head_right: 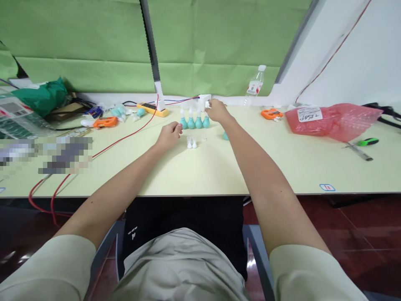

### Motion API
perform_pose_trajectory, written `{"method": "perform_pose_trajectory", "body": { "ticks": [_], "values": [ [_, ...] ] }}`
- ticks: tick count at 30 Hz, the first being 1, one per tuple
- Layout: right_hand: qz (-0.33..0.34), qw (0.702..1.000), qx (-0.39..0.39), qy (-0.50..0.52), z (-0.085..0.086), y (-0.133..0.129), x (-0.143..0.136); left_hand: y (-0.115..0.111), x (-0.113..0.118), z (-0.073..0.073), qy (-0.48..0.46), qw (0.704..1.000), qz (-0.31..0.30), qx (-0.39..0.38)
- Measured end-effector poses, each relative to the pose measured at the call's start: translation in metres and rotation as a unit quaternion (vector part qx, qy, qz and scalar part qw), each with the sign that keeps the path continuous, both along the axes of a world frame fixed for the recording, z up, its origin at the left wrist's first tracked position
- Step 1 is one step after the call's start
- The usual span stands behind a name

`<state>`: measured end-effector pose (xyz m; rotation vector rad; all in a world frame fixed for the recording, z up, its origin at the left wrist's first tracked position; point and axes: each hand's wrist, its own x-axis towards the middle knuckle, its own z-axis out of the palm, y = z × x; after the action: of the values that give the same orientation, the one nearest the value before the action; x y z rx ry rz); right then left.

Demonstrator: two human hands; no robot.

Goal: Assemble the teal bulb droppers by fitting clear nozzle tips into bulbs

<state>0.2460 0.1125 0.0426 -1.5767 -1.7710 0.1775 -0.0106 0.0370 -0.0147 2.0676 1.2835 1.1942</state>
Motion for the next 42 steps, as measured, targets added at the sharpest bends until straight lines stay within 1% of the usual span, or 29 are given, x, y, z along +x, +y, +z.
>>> {"method": "perform_pose_trajectory", "body": {
  "ticks": [3, 6, 9, 11, 13, 15, 18, 19, 20, 22, 24, 27, 30, 32, 34, 36, 38, 40, 42],
  "values": [
    [-0.017, 1.0, -0.01, 0.001, -0.004, 0.005, -0.006, 0.0, -0.003, 0.0, -0.003, 1.0, 0.002, 0.008],
    [-0.023, 1.0, 0.011, 0.018, -0.003, 0.001, -0.007, -0.002, -0.005, 0.001, -0.005, 1.0, 0.009, 0.012],
    [-0.025, 0.993, 0.073, 0.091, 0.01, -0.01, -0.005, -0.005, -0.006, 0.005, -0.006, 1.0, 0.018, 0.016],
    [0.003, 0.982, 0.103, 0.16, 0.022, -0.028, -0.005, -0.011, -0.004, 0.01, -0.009, 0.999, 0.015, 0.03],
    [0.057, 0.972, 0.104, 0.204, 0.031, -0.055, -0.01, -0.019, 0.0, 0.016, -0.013, 0.998, -0.003, 0.054],
    [0.128, 0.958, 0.075, 0.244, 0.032, -0.089, -0.018, -0.031, 0.007, 0.022, -0.02, 0.996, -0.035, 0.076],
    [0.262, 0.923, -0.043, 0.278, 0.021, -0.134, -0.033, -0.05, 0.019, 0.027, -0.045, 0.993, -0.085, 0.074],
    [0.314, 0.907, -0.092, 0.266, 0.016, -0.144, -0.037, -0.055, 0.023, 0.027, -0.06, 0.991, -0.101, 0.063],
    [0.349, 0.893, -0.122, 0.257, 0.011, -0.151, -0.041, -0.059, 0.025, 0.027, -0.077, 0.989, -0.112, 0.05],
    [0.376, 0.876, -0.143, 0.265, 0.002, -0.156, -0.044, -0.064, 0.029, 0.027, -0.101, 0.987, -0.125, 0.027],
    [0.376, 0.869, -0.147, 0.285, -0.005, -0.154, -0.044, -0.065, 0.029, 0.026, -0.105, 0.985, -0.136, 0.014],
    [0.37, 0.865, -0.16, 0.3, -0.011, -0.149, -0.041, -0.063, 0.027, 0.026, -0.078, 0.985, -0.156, 0.008],
    [0.378, 0.863, -0.184, 0.282, -0.011, -0.151, -0.038, -0.062, 0.026, 0.025, -0.058, 0.989, -0.136, 0.01],
    [0.386, 0.867, -0.205, 0.241, -0.007, -0.155, -0.036, -0.062, 0.027, 0.024, -0.068, 0.992, -0.106, 0.017],
    [0.389, 0.877, -0.209, 0.189, -0.003, -0.159, -0.036, -0.062, 0.027, 0.023, -0.087, 0.992, -0.093, 0.022],
    [0.388, 0.89, -0.188, 0.152, 0.0, -0.162, -0.036, -0.061, 0.027, 0.022, -0.107, 0.989, -0.103, 0.018],
    [0.389, 0.897, -0.16, 0.136, 0.001, -0.163, -0.038, -0.059, 0.027, 0.023, -0.122, 0.985, -0.123, -0.002],
    [0.388, 0.901, -0.14, 0.134, -0.003, -0.161, -0.04, -0.058, 0.026, 0.025, -0.133, 0.981, -0.141, -0.033],
    [0.374, 0.908, -0.126, 0.141, -0.008, -0.159, -0.042, -0.056, 0.025, 0.027, -0.133, 0.977, -0.155, -0.062]
  ]
}}
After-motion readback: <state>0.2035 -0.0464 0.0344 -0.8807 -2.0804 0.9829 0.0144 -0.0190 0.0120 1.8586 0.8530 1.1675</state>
